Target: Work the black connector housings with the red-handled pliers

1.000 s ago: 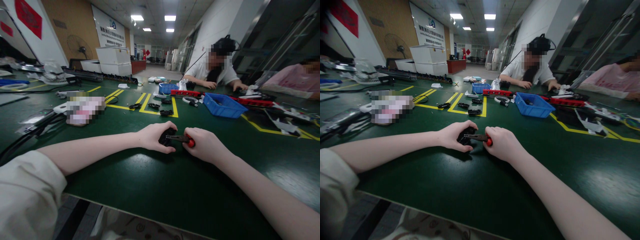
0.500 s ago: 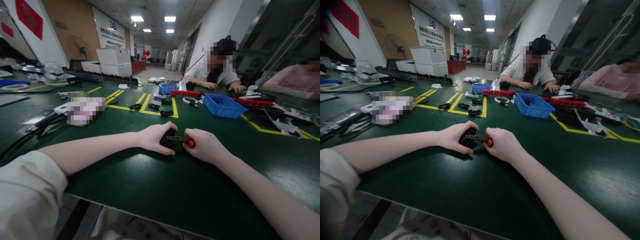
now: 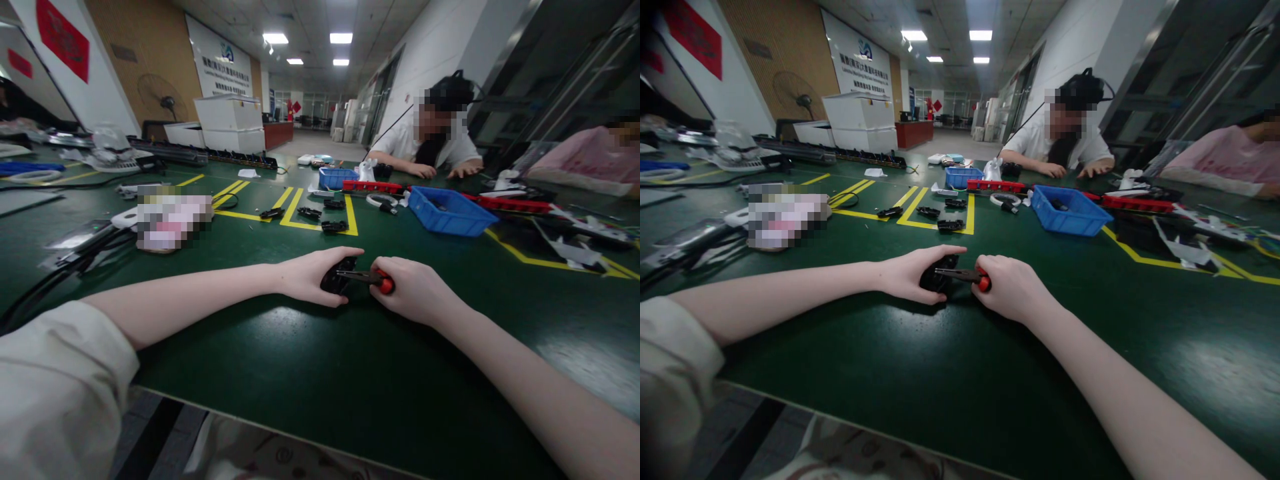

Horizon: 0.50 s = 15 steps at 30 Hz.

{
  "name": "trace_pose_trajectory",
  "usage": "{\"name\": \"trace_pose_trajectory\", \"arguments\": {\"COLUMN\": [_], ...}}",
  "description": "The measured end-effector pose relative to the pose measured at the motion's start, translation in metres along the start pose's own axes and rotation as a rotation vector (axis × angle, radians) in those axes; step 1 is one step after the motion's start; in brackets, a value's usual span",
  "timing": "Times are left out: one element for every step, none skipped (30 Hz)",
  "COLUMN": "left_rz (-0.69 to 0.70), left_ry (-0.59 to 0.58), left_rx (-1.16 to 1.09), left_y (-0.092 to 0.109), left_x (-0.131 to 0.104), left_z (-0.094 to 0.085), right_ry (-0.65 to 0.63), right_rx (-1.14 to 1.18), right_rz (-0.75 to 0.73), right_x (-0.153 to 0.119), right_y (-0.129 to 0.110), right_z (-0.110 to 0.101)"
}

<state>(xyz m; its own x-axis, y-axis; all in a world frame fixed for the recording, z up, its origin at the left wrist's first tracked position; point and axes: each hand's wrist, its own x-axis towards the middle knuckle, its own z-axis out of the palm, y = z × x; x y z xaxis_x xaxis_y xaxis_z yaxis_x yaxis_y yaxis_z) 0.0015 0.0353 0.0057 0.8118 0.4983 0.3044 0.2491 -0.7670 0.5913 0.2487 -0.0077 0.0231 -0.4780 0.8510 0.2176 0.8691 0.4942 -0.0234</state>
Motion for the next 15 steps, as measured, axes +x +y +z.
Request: {"name": "trace_pose_trajectory", "arguments": {"left_rz": [-0.01,-0.023,-0.038,-0.056,-0.075,-0.096,-0.117,-0.134,-0.147,-0.153,-0.155,-0.156,-0.155,-0.153,-0.151], "left_ry": [0.011,0.023,0.032,0.037,0.038,0.034,0.029,0.023,0.019,0.019,0.021,0.025,0.028,0.03,0.031], "left_rx": [0.003,0.007,0.012,0.022,0.036,0.056,0.078,0.101,0.121,0.139,0.153,0.164,0.172,0.18,0.187], "left_y": [-0.0003,-0.0004,-0.0002,0.0002,0.0009,0.0018,0.0029,0.004,0.0052,0.0063,0.0072,0.008,0.0086,0.0089,0.009], "left_x": [0.0004,0.0007,0.001,0.0013,0.0014,0.0015,0.0015,0.0014,0.0014,0.0013,0.0013,0.0012,0.0011,0.0011,0.001], "left_z": [0.0004,0.0008,0.001,0.001,0.0009,0.0007,0.0004,0.0001,-0.0001,-0.0004,-0.0005,-0.0006,-0.0006,-0.0006,-0.0005], "right_ry": [-0.004,-0.012,-0.018,-0.022,-0.023,-0.018,-0.007,0.009,0.029,0.052,0.078,0.102,0.125,0.142,0.153], "right_rx": [0.002,0.005,0.01,0.012,0.013,0.009,0.002,-0.009,-0.021,-0.035,-0.053,-0.072,-0.09,-0.106,-0.119], "right_rz": [0.005,0.006,0.004,0.0,-0.006,-0.012,-0.018,-0.026,-0.039,-0.056,-0.075,-0.096,-0.114,-0.129,-0.141], "right_x": [0.0001,0.0001,0.0,-0.0003,-0.0006,-0.0009,-0.0012,-0.0014,-0.0014,-0.0013,-0.001,-0.0007,-0.0003,0.0,0.0003], "right_y": [0.0005,0.0009,0.0013,0.0017,0.0021,0.0026,0.0033,0.004,0.0048,0.0056,0.0062,0.0068,0.0071,0.0074,0.0074], "right_z": [-0.0002,-0.0004,-0.0006,-0.0008,-0.0008,-0.0006,-0.0003,0.0002,0.0008,0.0015,0.0021,0.0026,0.003,0.0033,0.0035]}}
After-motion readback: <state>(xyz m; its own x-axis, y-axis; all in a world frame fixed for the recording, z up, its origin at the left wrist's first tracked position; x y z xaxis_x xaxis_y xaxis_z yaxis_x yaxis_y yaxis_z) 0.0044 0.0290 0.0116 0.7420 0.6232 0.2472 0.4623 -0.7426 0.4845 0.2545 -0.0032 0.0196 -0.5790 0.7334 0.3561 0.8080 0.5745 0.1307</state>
